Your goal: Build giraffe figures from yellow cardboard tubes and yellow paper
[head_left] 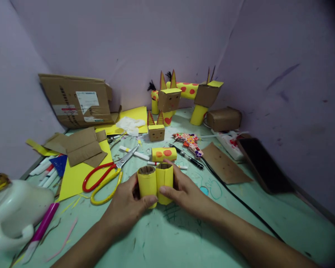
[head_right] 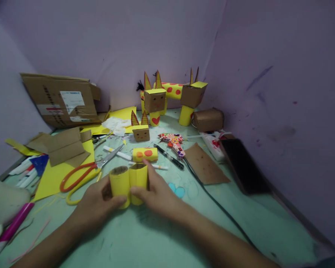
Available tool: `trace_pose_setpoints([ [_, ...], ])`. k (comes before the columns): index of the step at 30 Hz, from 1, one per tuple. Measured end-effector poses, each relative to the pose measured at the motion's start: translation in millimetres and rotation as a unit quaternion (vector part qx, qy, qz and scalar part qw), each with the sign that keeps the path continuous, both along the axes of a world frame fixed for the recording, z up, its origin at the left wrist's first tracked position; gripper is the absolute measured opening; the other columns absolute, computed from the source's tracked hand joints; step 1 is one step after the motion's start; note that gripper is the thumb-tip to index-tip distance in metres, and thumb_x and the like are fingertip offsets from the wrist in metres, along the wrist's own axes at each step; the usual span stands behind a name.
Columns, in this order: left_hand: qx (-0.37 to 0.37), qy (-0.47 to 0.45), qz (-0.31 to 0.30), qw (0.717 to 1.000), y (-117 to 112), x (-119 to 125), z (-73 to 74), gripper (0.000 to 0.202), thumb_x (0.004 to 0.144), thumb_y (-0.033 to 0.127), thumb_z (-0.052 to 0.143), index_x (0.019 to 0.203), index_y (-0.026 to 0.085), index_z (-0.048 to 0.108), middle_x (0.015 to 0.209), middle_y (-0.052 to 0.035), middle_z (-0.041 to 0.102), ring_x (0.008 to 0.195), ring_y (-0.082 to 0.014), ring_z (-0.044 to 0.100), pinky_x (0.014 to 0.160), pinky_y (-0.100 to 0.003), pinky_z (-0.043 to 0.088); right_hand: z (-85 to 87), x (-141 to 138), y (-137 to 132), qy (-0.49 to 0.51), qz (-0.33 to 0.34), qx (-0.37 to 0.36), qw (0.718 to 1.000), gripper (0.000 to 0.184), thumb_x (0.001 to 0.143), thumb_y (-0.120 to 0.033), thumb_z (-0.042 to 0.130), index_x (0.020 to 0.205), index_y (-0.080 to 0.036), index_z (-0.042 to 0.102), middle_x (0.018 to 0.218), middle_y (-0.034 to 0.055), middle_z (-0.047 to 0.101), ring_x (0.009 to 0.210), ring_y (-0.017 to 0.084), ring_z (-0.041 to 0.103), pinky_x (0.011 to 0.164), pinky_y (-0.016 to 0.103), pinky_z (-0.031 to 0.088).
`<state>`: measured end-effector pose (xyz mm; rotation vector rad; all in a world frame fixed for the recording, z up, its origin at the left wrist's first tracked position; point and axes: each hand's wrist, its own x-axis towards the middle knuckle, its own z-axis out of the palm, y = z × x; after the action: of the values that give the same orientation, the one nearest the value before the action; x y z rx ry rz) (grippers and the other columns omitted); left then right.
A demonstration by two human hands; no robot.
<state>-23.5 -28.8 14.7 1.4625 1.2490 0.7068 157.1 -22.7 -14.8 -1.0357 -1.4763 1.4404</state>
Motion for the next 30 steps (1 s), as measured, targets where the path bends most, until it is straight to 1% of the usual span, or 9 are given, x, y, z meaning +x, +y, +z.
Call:
trace_pose_setpoints([
  [4,-0.023,-0.079,-0.018,0.996,-1,1,-2.7,0.050,0.072,0.039,0.065,0.112,0.013,0.051,0.103,-0.0094,0.068,0.090,-0.0236,0.065,0.075,-0.032,0.052,-4.2,0,-1,0.037,0.005,-0.027,0.999,0.069,0.079,-0.036,0.062,0.139,-0.023,0.031,0.137,0.0114,0.046,0.123,0.028,0.044,0.097,0.044,0.040],
  [7,-0.036,-0.105,-0.021,0.994,0,0,-5.9,0.051,0.072,0.037,0.066,0.114,0.012,0.050,0.108,-0.0117,0.066,0.092,-0.0246,0.064,0.077,-0.034,0.052,-4.5,0,-1,0.039,-0.004,-0.037,0.999,0.064,0.079,-0.038,0.062,0.136,-0.022,0.036,0.134,0.0114,0.048,0.121,0.029,0.047,0.093,0.042,0.044],
  [11,-0.053,-0.129,-0.022,0.990,0,-1,-7.2,0.051,0.073,0.036,0.067,0.114,0.012,0.049,0.108,-0.0116,0.067,0.091,-0.0241,0.065,0.077,-0.034,0.053,-2.9,-1,-1,0.029,-0.006,-0.036,0.999,0.054,0.080,-0.036,0.061,0.129,-0.020,0.043,0.125,0.0109,0.056,0.113,0.028,0.052,0.088,0.040,0.046],
  [14,-0.064,-0.139,-0.014,0.988,0,-1,-5.2,0.051,0.072,0.036,0.067,0.113,0.011,0.050,0.106,-0.0114,0.068,0.090,-0.0248,0.066,0.075,-0.034,0.053,-2.3,-2,0,0.029,-0.003,-0.044,0.999,0.053,0.080,-0.037,0.061,0.126,-0.017,0.043,0.119,0.0115,0.058,0.106,0.027,0.056,0.085,0.038,0.047],
  [17,-0.072,-0.151,-0.010,0.986,1,0,-4.4,0.053,0.070,0.037,0.069,0.112,0.011,0.051,0.104,-0.0112,0.068,0.090,-0.0263,0.066,0.074,-0.035,0.053,-1.4,-3,0,0.030,-0.003,-0.049,0.998,0.054,0.078,-0.039,0.062,0.124,-0.017,0.044,0.117,0.0110,0.059,0.103,0.026,0.057,0.083,0.036,0.048],
  [21,-0.086,-0.170,0.000,0.982,3,-1,-7.8,0.060,0.066,0.038,0.072,0.114,0.010,0.050,0.106,-0.0122,0.067,0.094,-0.0276,0.065,0.077,-0.036,0.053,2.0,-3,0,0.051,0.015,-0.045,0.998,0.045,0.078,-0.039,0.063,0.116,-0.018,0.048,0.112,0.0092,0.061,0.098,0.024,0.059,0.082,0.036,0.049],
  [23,-0.083,-0.171,-0.001,0.982,4,-2,-9.9,0.059,0.067,0.038,0.072,0.114,0.010,0.050,0.107,-0.0126,0.067,0.093,-0.0270,0.065,0.077,-0.036,0.053,3.3,-3,0,0.069,0.028,-0.050,0.996,0.041,0.079,-0.038,0.063,0.112,-0.019,0.050,0.111,0.0089,0.061,0.098,0.023,0.059,0.082,0.036,0.049],
  [25,-0.079,-0.175,-0.005,0.981,4,-2,-11.0,0.058,0.068,0.038,0.072,0.114,0.010,0.050,0.106,-0.0123,0.067,0.093,-0.0266,0.065,0.077,-0.036,0.053,3.0,-3,-1,0.088,0.033,-0.062,0.994,0.041,0.078,-0.038,0.064,0.112,-0.019,0.050,0.110,0.0085,0.062,0.098,0.023,0.060,0.081,0.036,0.049],
  [30,-0.087,-0.172,-0.009,0.981,3,0,-8.9,0.060,0.066,0.039,0.073,0.114,0.010,0.051,0.105,-0.0130,0.067,0.095,-0.0289,0.064,0.078,-0.038,0.053,0.8,-4,-1,0.108,0.010,-0.080,0.991,0.040,0.077,-0.037,0.065,0.110,-0.019,0.051,0.106,0.0078,0.064,0.095,0.023,0.061,0.079,0.036,0.049],
])
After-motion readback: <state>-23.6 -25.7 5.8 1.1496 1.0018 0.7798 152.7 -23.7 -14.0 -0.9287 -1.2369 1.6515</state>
